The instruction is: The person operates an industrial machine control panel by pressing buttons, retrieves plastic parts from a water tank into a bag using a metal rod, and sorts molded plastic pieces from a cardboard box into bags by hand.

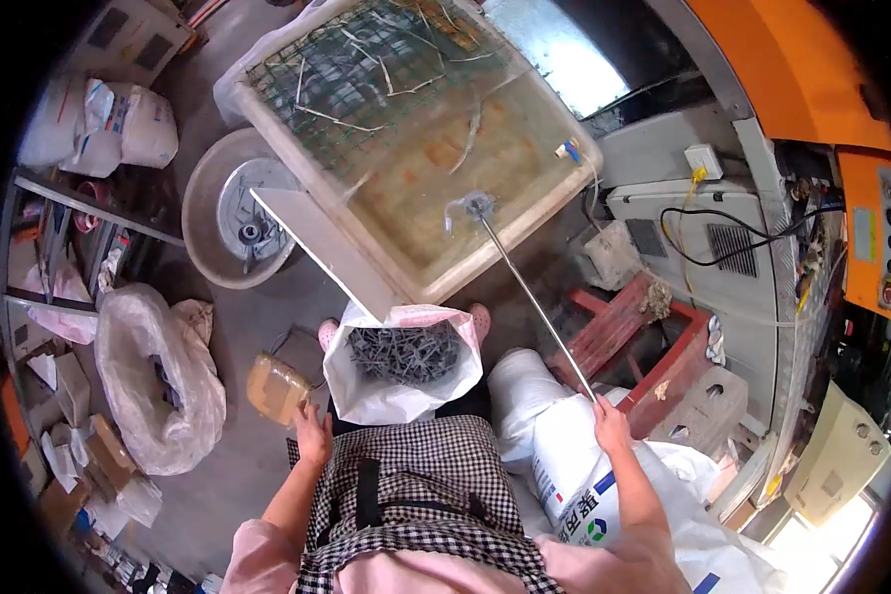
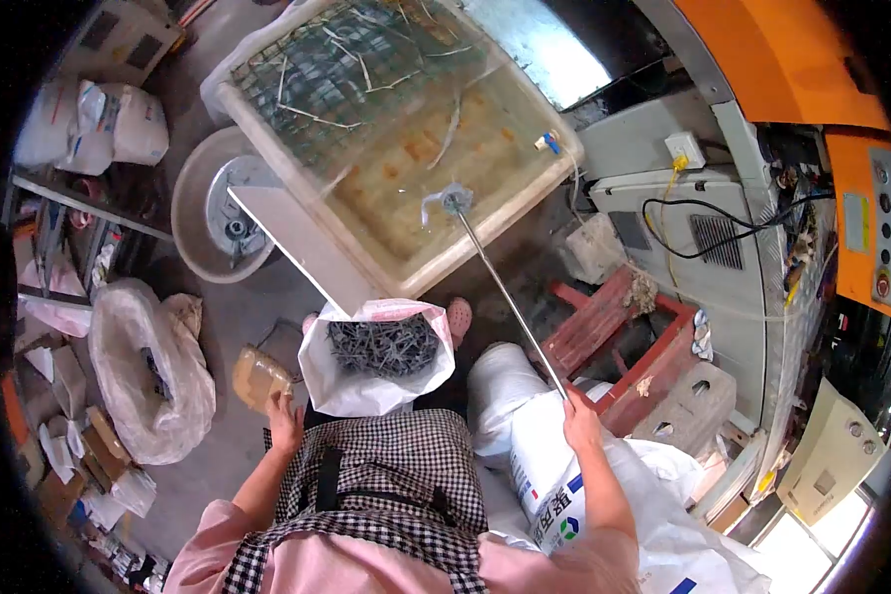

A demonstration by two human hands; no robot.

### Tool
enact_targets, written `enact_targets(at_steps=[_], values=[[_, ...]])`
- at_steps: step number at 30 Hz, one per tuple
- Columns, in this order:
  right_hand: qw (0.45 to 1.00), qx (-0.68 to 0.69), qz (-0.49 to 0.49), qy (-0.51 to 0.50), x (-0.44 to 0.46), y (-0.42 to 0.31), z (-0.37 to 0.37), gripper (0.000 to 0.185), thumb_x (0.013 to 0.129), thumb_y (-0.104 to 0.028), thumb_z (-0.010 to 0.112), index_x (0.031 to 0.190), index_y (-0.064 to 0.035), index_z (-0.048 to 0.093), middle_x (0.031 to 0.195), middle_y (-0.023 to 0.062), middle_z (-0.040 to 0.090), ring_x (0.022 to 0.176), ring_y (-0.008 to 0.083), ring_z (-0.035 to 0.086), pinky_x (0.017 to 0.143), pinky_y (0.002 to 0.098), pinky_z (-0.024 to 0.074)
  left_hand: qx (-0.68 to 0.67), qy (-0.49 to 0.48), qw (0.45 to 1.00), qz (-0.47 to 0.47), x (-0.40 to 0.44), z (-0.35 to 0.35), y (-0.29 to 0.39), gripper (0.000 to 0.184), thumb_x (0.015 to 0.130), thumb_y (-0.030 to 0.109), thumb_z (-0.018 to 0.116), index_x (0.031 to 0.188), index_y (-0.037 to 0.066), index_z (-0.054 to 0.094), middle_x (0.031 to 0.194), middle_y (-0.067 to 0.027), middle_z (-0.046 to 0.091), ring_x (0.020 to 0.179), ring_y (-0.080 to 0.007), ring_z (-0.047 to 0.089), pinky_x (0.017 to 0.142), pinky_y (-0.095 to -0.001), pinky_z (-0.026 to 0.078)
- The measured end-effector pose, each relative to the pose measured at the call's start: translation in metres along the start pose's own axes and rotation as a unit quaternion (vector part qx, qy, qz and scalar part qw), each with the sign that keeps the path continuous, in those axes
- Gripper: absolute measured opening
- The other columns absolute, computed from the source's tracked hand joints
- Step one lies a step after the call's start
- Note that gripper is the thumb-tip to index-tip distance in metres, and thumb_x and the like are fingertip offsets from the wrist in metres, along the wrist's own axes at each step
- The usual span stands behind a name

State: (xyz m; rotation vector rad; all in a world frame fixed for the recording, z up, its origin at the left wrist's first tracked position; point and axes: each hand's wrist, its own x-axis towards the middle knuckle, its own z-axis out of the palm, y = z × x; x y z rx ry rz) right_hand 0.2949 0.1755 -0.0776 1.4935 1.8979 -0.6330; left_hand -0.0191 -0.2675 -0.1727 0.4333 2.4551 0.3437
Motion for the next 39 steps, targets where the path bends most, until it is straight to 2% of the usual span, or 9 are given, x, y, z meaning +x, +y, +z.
enact_targets(at_steps=[4,5,10,21,26,28,33,37,39], values=[[0.999,0.014,-0.028,-0.013,0.053,-0.021,0.022,0.035,0.090,-0.033,0.041,0.121,-0.0190,0.050,0.103,0.0237,0.057,0.095,0.0420,0.054,0.084,0.0464,0.0427,-0.001,0.010,1.000,0.014,0.001,-0.003,0.006,0.035,0.079,0.011,0.059,0.108,0.000,0.044,0.119,-0.0278,0.037,0.112,-0.0438,0.038,0.095,-0.0457,0.035],[0.994,0.050,-0.093,0.033,0.065,-0.028,0.030,0.035,0.090,-0.034,0.040,0.119,-0.0177,0.051,0.102,0.0246,0.057,0.095,0.0422,0.054,0.083,0.0473,0.0427,-0.009,0.007,1.000,0.003,0.003,-0.003,0.005,0.035,0.079,0.011,0.059,0.108,-0.001,0.044,0.119,-0.0277,0.037,0.112,-0.0437,0.038,0.095,-0.0453,0.034],[0.997,0.001,-0.075,0.031,0.111,-0.089,0.022,0.035,0.090,-0.034,0.040,0.117,-0.0151,0.053,0.099,0.0259,0.058,0.094,0.0423,0.055,0.081,0.0489,0.0431,-0.022,0.013,0.999,-0.025,0.002,0.001,-0.006,0.034,0.079,0.010,0.059,0.107,-0.001,0.044,0.119,-0.0270,0.037,0.113,-0.0427,0.037,0.095,-0.0445,0.034],[0.972,0.119,-0.191,0.064,0.199,-0.215,0.037,0.036,0.090,-0.035,0.040,0.119,-0.0159,0.052,0.104,0.0212,0.058,0.098,0.0404,0.053,0.082,0.0475,0.0430,-0.009,0.028,0.999,-0.026,0.001,0.000,-0.015,0.036,0.077,0.006,0.059,0.108,-0.001,0.043,0.118,-0.0249,0.038,0.109,-0.0418,0.040,0.090,-0.0448,0.037],[0.960,0.123,-0.234,0.097,0.177,-0.172,0.046,0.033,0.091,-0.031,0.039,0.117,-0.0163,0.051,0.094,0.0252,0.058,0.089,0.0446,0.053,0.075,0.0507,0.0435,-0.009,0.033,0.999,-0.007,-0.006,-0.014,-0.026,0.038,0.077,0.006,0.059,0.111,-0.001,0.043,0.117,-0.0252,0.038,0.109,-0.0407,0.039,0.092,-0.0439,0.037],[0.984,0.057,-0.154,0.066,0.140,-0.144,0.034,0.033,0.090,-0.032,0.040,0.119,-0.0187,0.051,0.091,0.0272,0.058,0.086,0.0458,0.054,0.074,0.0516,0.0433,-0.024,-0.017,0.997,-0.068,-0.011,-0.018,-0.030,0.035,0.078,0.007,0.058,0.109,-0.002,0.044,0.118,-0.0259,0.038,0.110,-0.0408,0.039,0.093,-0.0438,0.036],[0.992,0.036,-0.106,0.058,0.087,-0.079,0.041,0.036,0.091,-0.034,0.038,0.122,-0.0202,0.049,0.094,0.0268,0.058,0.088,0.0446,0.055,0.076,0.0512,0.0430,0.000,-0.024,0.996,-0.082,-0.020,-0.008,-0.048,0.030,0.078,0.010,0.060,0.102,-0.002,0.047,0.119,-0.0276,0.037,0.110,-0.0432,0.039,0.093,-0.0444,0.036],[0.992,0.062,-0.101,0.052,0.107,-0.101,0.049,0.035,0.090,-0.034,0.039,0.121,-0.0191,0.050,0.101,0.0231,0.058,0.094,0.0436,0.054,0.080,0.0492,0.0428,-0.016,-0.027,0.998,-0.058,-0.014,-0.004,-0.031,0.031,0.078,0.010,0.060,0.103,-0.002,0.046,0.119,-0.0283,0.037,0.110,-0.0444,0.039,0.092,-0.0455,0.037],[0.988,0.083,-0.118,0.050,0.138,-0.125,0.058,0.034,0.090,-0.032,0.041,0.120,-0.0185,0.051,0.102,0.0221,0.058,0.094,0.0436,0.053,0.081,0.0483,0.0430,-0.017,0.010,1.000,-0.015,-0.012,0.007,-0.026,0.032,0.078,0.010,0.060,0.104,-0.002,0.045,0.119,-0.0281,0.037,0.110,-0.0446,0.038,0.092,-0.0459,0.037]])
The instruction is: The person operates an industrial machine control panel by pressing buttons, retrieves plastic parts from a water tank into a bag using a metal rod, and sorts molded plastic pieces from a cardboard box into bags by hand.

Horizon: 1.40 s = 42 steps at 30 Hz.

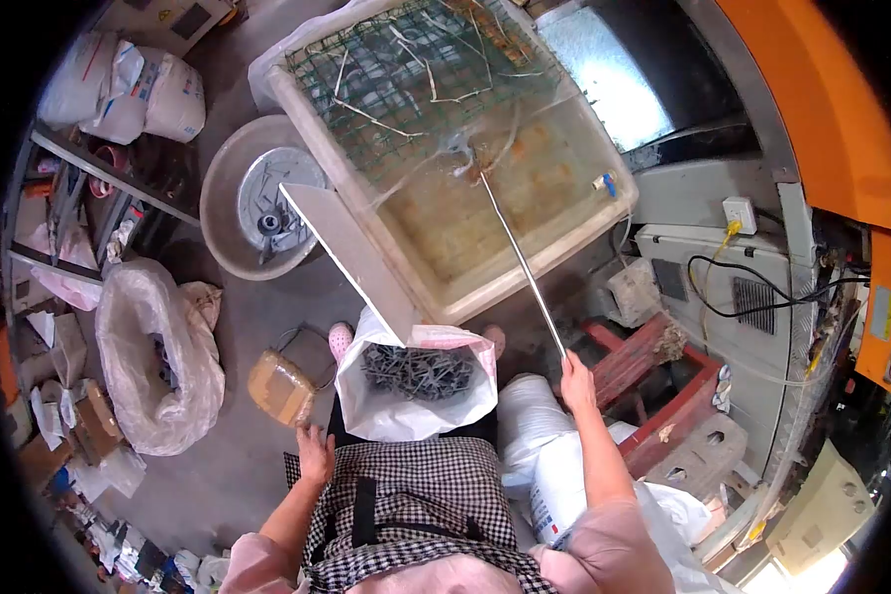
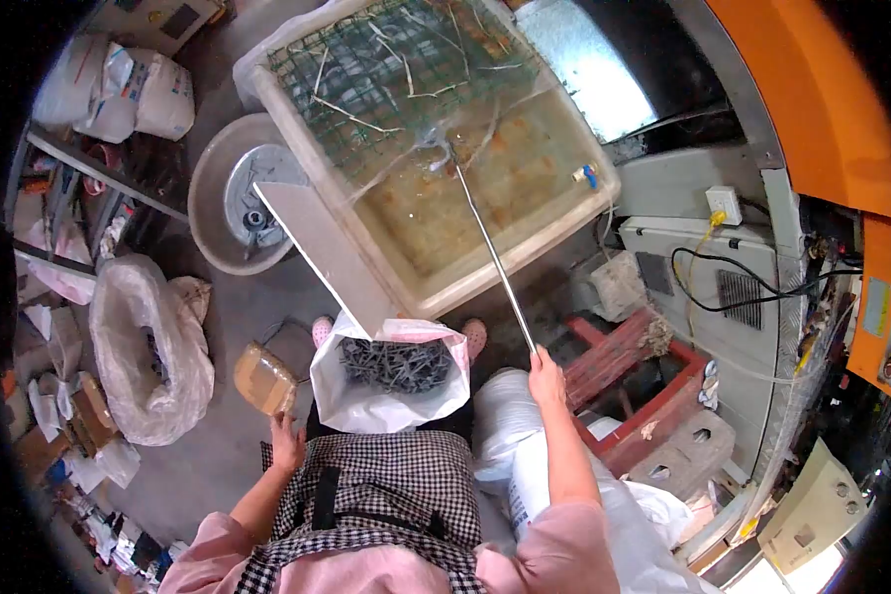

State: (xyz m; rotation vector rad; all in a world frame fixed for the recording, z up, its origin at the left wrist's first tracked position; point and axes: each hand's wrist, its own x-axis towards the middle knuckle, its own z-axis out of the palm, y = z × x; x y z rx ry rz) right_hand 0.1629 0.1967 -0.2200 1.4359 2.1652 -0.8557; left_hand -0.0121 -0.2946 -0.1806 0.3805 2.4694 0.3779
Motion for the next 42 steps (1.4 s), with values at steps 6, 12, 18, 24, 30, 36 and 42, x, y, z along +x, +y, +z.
enact_targets(at_steps=[6,12,18,24,30,36,42], values=[[0.995,0.079,-0.064,0.018,0.096,-0.072,0.027,0.030,0.090,-0.029,0.043,0.114,-0.0161,0.055,0.101,0.0224,0.058,0.096,0.0420,0.053,0.080,0.0476,0.0430,0.011,0.007,1.000,0.008,0.005,0.006,0.011,0.034,0.076,0.005,0.061,0.104,0.000,0.044,0.114,-0.0250,0.040,0.106,-0.0415,0.042,0.089,-0.0435,0.038],[0.986,0.140,-0.090,-0.002,0.155,-0.133,0.045,0.032,0.089,-0.030,0.043,0.111,-0.0103,0.056,0.103,0.0221,0.057,0.101,0.0388,0.051,0.083,0.0416,0.0424,-0.002,0.005,1.000,-0.012,0.017,-0.004,0.019,0.033,0.078,0.009,0.060,0.106,0.000,0.045,0.119,-0.0263,0.038,0.109,-0.0425,0.039,0.092,-0.0441,0.037],[0.981,0.142,-0.122,0.041,0.105,-0.067,0.061,0.032,0.091,-0.028,0.041,0.114,-0.0092,0.054,0.103,0.0223,0.057,0.096,0.0415,0.052,0.079,0.0454,0.0432,-0.016,-0.004,0.999,-0.041,0.015,-0.020,0.017,0.034,0.077,0.007,0.060,0.107,-0.001,0.045,0.119,-0.0261,0.038,0.109,-0.0421,0.039,0.092,-0.0442,0.037],[0.999,-0.023,0.030,-0.034,-0.021,-0.008,0.036,0.035,0.091,-0.032,0.041,0.122,-0.0187,0.049,0.093,0.0271,0.057,0.088,0.0442,0.055,0.073,0.0489,0.0440,-0.011,-0.026,0.998,-0.062,-0.001,-0.015,-0.008,0.033,0.077,0.007,0.059,0.106,-0.002,0.046,0.119,-0.0268,0.037,0.111,-0.0430,0.038,0.094,-0.0455,0.036],[0.999,0.038,-0.011,-0.034,0.002,-0.033,0.059,0.035,0.091,-0.033,0.041,0.122,-0.0191,0.050,0.094,0.0258,0.058,0.089,0.0435,0.055,0.075,0.0482,0.0440,0.025,-0.044,0.996,-0.070,-0.008,-0.009,-0.013,0.034,0.078,0.010,0.059,0.106,-0.002,0.045,0.119,-0.0282,0.037,0.111,-0.0440,0.038,0.093,-0.0466,0.036],[0.994,0.103,-0.048,0.004,0.086,-0.076,0.107,0.034,0.091,-0.031,0.041,0.117,-0.0120,0.053,0.100,0.0237,0.057,0.094,0.0423,0.053,0.077,0.0468,0.0435,0.013,-0.033,0.997,-0.063,0.001,-0.008,0.000,0.034,0.079,0.011,0.059,0.107,-0.001,0.044,0.118,-0.0290,0.037,0.110,-0.0445,0.038,0.092,-0.0471,0.037],[0.995,0.073,-0.072,0.008,0.157,-0.122,0.123,0.037,0.091,-0.037,0.038,0.118,-0.0158,0.052,0.100,0.0221,0.059,0.093,0.0420,0.054,0.079,0.0473,0.0437,0.017,-0.049,0.995,-0.091,0.001,-0.003,-0.002,0.034,0.080,0.011,0.059,0.108,-0.001,0.045,0.119,-0.0299,0.036,0.112,-0.0448,0.037,0.092,-0.0462,0.038]])
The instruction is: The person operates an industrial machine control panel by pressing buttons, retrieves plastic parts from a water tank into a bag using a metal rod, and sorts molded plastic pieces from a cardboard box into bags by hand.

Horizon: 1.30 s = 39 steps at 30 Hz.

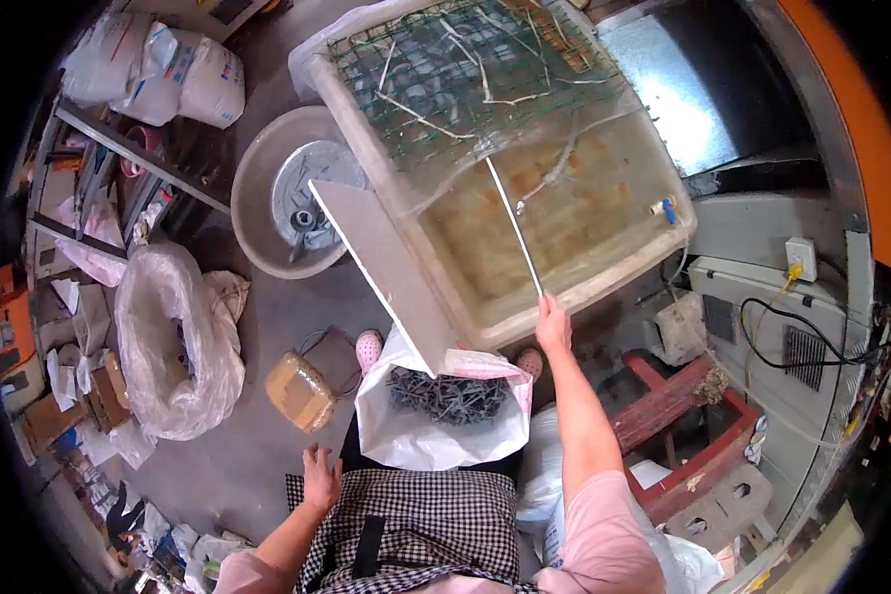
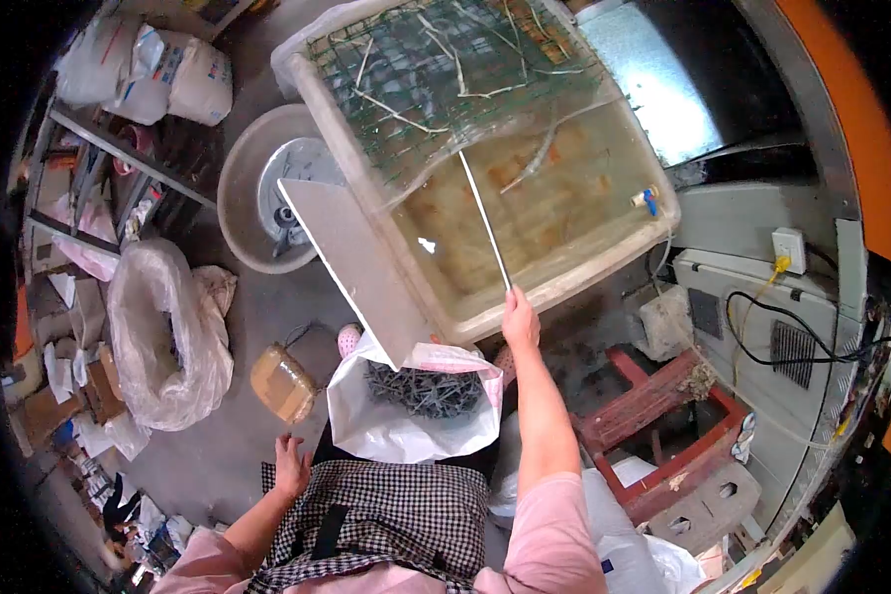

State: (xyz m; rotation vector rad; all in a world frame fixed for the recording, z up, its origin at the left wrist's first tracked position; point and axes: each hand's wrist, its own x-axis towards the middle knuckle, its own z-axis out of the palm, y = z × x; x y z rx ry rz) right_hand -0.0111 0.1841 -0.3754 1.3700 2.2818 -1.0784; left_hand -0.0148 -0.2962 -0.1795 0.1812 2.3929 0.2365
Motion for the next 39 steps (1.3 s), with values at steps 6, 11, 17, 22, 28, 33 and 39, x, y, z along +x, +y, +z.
enact_targets(at_steps=[6,11,17,22,28,33,39], values=[[0.999,0.032,-0.025,0.014,0.028,0.004,0.003,0.037,0.091,-0.036,0.039,0.119,-0.0147,0.052,0.101,0.0225,0.058,0.095,0.0411,0.053,0.080,0.0465,0.0429,0.016,-0.001,1.000,-0.008,0.004,0.003,0.004,0.034,0.080,0.013,0.059,0.108,-0.001,0.045,0.122,-0.0265,0.036,0.112,-0.0423,0.038,0.093,-0.0447,0.038],[0.999,-0.038,-0.028,0.004,-0.038,0.032,-0.049,0.036,0.091,-0.034,0.038,0.116,-0.0121,0.051,0.096,0.0247,0.058,0.089,0.0450,0.052,0.076,0.0510,0.0413,-0.025,0.012,1.000,-0.015,0.005,-0.006,0.015,0.033,0.081,0.015,0.059,0.107,0.001,0.046,0.119,-0.0269,0.038,0.111,-0.0422,0.039,0.093,-0.0447,0.038],[0.979,-0.177,0.096,-0.011,-0.192,0.106,-0.121,0.035,0.091,-0.036,0.039,0.121,-0.0216,0.049,0.088,0.0247,0.060,0.084,0.0445,0.054,0.073,0.0508,0.0418,-0.003,0.022,0.999,0.034,0.001,-0.016,0.017,0.034,0.079,0.015,0.060,0.105,0.000,0.047,0.117,-0.0294,0.038,0.109,-0.0455,0.040,0.093,-0.0463,0.037],[0.973,-0.210,0.084,0.038,-0.275,0.150,-0.145,0.032,0.092,-0.032,0.041,0.117,-0.0153,0.051,0.073,0.0240,0.060,0.070,0.0409,0.058,0.060,0.0490,0.0425,-0.005,0.007,1.000,-0.010,-0.005,-0.015,0.010,0.034,0.077,0.015,0.062,0.105,-0.001,0.049,0.120,-0.0304,0.037,0.111,-0.0452,0.039,0.095,-0.0457,0.036],[0.992,-0.118,-0.010,0.053,-0.214,0.153,-0.105,0.033,0.093,-0.027,0.039,0.120,-0.0085,0.048,0.104,0.0239,0.058,0.092,0.0416,0.056,0.073,0.0456,0.0447,-0.018,0.009,0.999,-0.045,-0.013,0.000,-0.005,0.035,0.081,0.021,0.057,0.108,0.001,0.049,0.123,-0.0294,0.036,0.116,-0.0444,0.035,0.098,-0.0457,0.033],[0.988,-0.135,-0.061,0.048,-0.096,0.133,-0.041,0.039,0.096,-0.031,0.032,0.124,-0.0057,0.040,0.108,0.0234,0.056,0.092,0.0412,0.055,0.071,0.0460,0.0447,-0.020,0.034,0.998,-0.053,-0.023,-0.004,-0.017,0.032,0.079,0.019,0.059,0.105,0.001,0.049,0.124,-0.0276,0.035,0.115,-0.0437,0.037,0.096,-0.0449,0.035],[0.974,-0.200,-0.092,-0.050,-0.037,0.130,-0.001,0.040,0.091,-0.015,0.042,0.129,-0.0060,0.034,0.111,0.0244,0.054,0.096,0.0399,0.053,0.081,0.0429,0.0423,-0.028,0.092,0.992,-0.077,-0.038,-0.001,-0.047,0.031,0.078,0.017,0.057,0.102,-0.001,0.048,0.118,-0.0285,0.038,0.107,-0.0452,0.041,0.092,-0.0473,0.038]])
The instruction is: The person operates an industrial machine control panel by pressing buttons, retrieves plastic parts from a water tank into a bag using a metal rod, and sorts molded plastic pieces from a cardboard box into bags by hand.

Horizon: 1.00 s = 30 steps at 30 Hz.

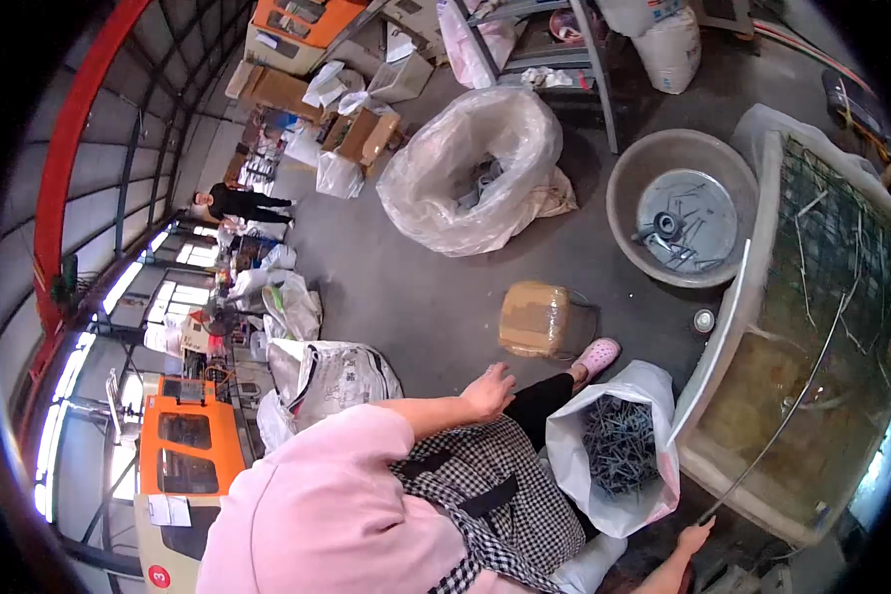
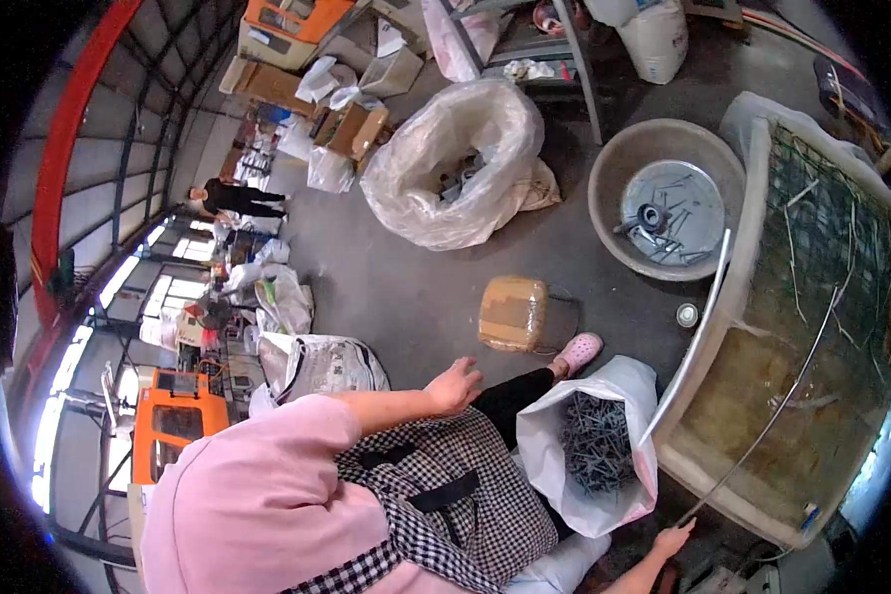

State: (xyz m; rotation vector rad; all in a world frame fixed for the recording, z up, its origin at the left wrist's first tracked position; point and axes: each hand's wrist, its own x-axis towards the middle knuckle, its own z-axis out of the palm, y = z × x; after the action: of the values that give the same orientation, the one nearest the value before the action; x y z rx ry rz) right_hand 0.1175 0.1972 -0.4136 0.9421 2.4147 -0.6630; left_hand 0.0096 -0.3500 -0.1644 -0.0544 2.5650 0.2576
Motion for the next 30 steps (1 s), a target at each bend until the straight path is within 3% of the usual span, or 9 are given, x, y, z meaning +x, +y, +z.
enact_targets(at_steps=[6,7,14,17,19,22,25,28,30], values=[[0.991,-0.029,0.041,-0.123,-0.017,0.022,-0.013,0.038,0.083,-0.011,0.050,0.117,0.0049,0.047,0.111,0.0290,0.052,0.106,0.0389,0.049,0.091,0.0401,0.0378,-0.077,0.024,0.994,-0.070,0.009,-0.002,-0.040,0.030,0.078,0.019,0.057,0.100,-0.001,0.050,0.116,-0.0287,0.039,0.107,-0.0451,0.042,0.089,-0.0478,0.040],[0.995,-0.032,-0.095,0.019,-0.021,0.065,0.011,0.029,0.081,-0.015,0.051,0.103,0.0044,0.054,0.085,0.0215,0.061,0.078,0.0343,0.060,0.069,0.0399,0.0468,-0.088,0.034,0.993,-0.074,0.014,-0.006,-0.044,0.030,0.078,0.019,0.057,0.100,-0.001,0.050,0.116,-0.0287,0.039,0.107,-0.0451,0.042,0.089,-0.0478,0.040],[0.977,-0.180,-0.020,-0.108,-0.136,-0.067,-0.024,0.036,0.080,-0.023,0.052,0.109,-0.0009,0.053,0.089,0.0194,0.062,0.080,0.0327,0.061,0.066,0.0445,0.0470,-0.148,-0.050,0.986,-0.057,0.087,-0.052,-0.113,0.035,0.074,0.020,0.059,0.100,-0.002,0.055,0.109,-0.0268,0.049,0.097,-0.0405,0.052,0.085,-0.0447,0.043],[0.964,-0.225,-0.038,-0.138,-0.167,-0.126,-0.023,0.039,0.080,-0.026,0.053,0.111,-0.0031,0.053,0.090,0.0184,0.062,0.081,0.0319,0.061,0.065,0.0465,0.0472,-0.108,-0.141,0.984,0.003,0.136,-0.061,-0.190,0.028,0.077,0.027,0.054,0.085,0.001,0.059,0.086,-0.0212,0.061,0.082,-0.0371,0.059,0.073,-0.0435,0.046],[0.952,-0.254,-0.059,-0.158,-0.177,-0.152,-0.025,0.041,0.079,-0.028,0.053,0.113,-0.0046,0.053,0.091,0.0178,0.062,0.082,0.0315,0.061,0.064,0.0478,0.0472,-0.174,-0.061,0.974,-0.131,0.126,-0.102,-0.200,0.023,0.076,0.023,0.054,0.085,0.002,0.061,0.088,-0.0202,0.062,0.085,-0.0380,0.058,0.072,-0.0438,0.046],[0.918,-0.338,-0.131,-0.160,-0.165,-0.179,-0.026,0.044,0.079,-0.032,0.054,0.115,-0.0069,0.053,0.093,0.0169,0.063,0.083,0.0307,0.061,0.063,0.0497,0.0474,-0.141,-0.079,0.978,-0.130,0.109,-0.109,-0.239,0.023,0.070,0.023,0.060,0.083,0.004,0.063,0.086,-0.0193,0.062,0.084,-0.0362,0.059,0.072,-0.0434,0.047],[0.983,0.011,-0.107,-0.151,-0.196,-0.300,-0.081,0.028,0.086,-0.017,0.046,0.104,0.0024,0.054,0.076,0.0159,0.060,0.061,0.0236,0.060,0.052,0.0356,0.0470,0.010,-0.258,0.964,-0.061,0.102,-0.065,-0.286,0.026,0.071,0.022,0.056,0.088,0.006,0.067,0.093,-0.0191,0.063,0.091,-0.0327,0.060,0.078,-0.0422,0.048],[0.947,0.284,-0.060,-0.136,-0.206,-0.325,-0.083,0.023,0.091,-0.012,0.038,0.103,0.0009,0.053,0.058,0.0101,0.057,0.039,0.0120,0.051,0.038,0.0245,0.0398,0.044,-0.245,0.969,-0.001,0.077,-0.071,-0.276,0.025,0.067,0.020,0.057,0.083,0.004,0.067,0.092,-0.0186,0.063,0.090,-0.0320,0.061,0.077,-0.0411,0.048],[0.935,0.324,-0.048,-0.136,-0.227,-0.337,-0.090,0.024,0.090,-0.006,0.033,0.104,0.0012,0.051,0.065,0.0131,0.059,0.046,0.0153,0.055,0.043,0.0245,0.0449,-0.015,-0.259,0.965,-0.040,0.071,-0.059,-0.274,0.028,0.074,0.025,0.053,0.085,0.002,0.066,0.090,-0.0194,0.063,0.084,-0.0341,0.061,0.075,-0.0422,0.048]])
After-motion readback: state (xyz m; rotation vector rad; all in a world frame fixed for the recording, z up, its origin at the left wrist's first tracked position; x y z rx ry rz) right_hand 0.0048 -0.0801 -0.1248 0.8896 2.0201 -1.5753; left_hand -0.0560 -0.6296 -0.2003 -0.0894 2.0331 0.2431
